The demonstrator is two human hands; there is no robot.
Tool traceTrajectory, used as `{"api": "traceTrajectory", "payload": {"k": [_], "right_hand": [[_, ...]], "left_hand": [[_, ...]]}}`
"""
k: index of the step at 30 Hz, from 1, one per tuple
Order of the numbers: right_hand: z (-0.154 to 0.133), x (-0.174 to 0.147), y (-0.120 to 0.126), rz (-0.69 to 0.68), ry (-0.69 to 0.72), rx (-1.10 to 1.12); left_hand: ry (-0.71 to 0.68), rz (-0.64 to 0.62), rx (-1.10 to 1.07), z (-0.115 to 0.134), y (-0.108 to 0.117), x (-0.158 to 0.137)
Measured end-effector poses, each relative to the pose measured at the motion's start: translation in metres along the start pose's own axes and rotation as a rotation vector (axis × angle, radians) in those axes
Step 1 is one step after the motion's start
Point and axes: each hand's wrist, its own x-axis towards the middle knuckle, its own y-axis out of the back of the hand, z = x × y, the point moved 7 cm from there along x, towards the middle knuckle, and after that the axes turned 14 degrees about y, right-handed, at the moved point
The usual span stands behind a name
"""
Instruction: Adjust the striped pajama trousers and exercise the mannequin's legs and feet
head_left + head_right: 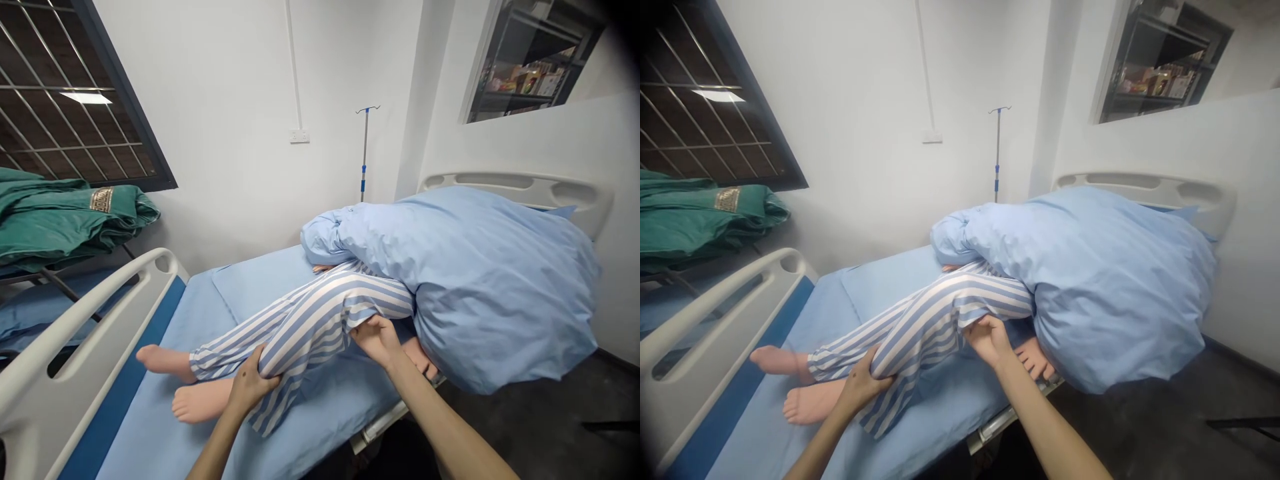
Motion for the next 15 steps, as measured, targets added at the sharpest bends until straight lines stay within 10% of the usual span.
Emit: {"api": "traceTrajectory", "payload": {"k": [15], "right_hand": [[-0.031, 0.003, -0.023, 0.006, 0.022, -0.042]], "left_hand": [[-0.016, 0.110, -0.196, 0.046, -0.043, 0.001]]}}
